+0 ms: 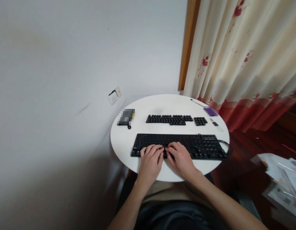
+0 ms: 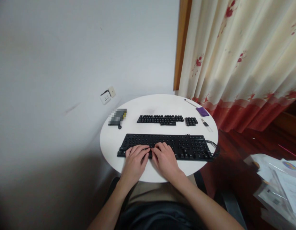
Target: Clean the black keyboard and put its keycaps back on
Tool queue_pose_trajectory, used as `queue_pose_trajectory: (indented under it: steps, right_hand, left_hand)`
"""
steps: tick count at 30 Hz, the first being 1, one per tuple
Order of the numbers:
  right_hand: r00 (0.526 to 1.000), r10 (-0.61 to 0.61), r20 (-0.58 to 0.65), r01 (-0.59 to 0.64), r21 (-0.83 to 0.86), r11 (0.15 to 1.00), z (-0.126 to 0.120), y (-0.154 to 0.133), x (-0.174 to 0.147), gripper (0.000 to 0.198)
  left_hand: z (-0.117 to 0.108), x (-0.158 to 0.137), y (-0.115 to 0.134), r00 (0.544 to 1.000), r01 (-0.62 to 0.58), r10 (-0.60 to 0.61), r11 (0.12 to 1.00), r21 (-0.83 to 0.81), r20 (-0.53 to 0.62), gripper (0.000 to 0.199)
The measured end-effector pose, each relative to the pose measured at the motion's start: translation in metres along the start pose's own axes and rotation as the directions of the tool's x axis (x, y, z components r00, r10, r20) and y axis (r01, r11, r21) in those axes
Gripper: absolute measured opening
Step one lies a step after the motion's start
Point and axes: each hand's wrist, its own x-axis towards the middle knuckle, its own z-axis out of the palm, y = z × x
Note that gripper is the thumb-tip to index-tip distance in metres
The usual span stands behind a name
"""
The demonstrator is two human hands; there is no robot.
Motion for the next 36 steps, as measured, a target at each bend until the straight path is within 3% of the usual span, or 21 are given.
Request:
queue_pose_trajectory:
  steps: [15,36]
  right_hand:
    - [0.999,-0.025,0.035,0.025,0.007,1.000,0.0001,0.0023,0.0003,0.014]
    - [0.999,-0.038,-0.005,0.038,-0.036,0.999,0.0010,-0.0020,-0.0042,0.021]
  left_hand:
    - [0.0020,0.0007,0.0000,0.999,-0.028,0.028,1.000,0.000,0.021,0.023]
    - [0.0043,-0.0031,-0.0020,0.999,-0.045,0.045,0.999,0.011,0.016,0.028]
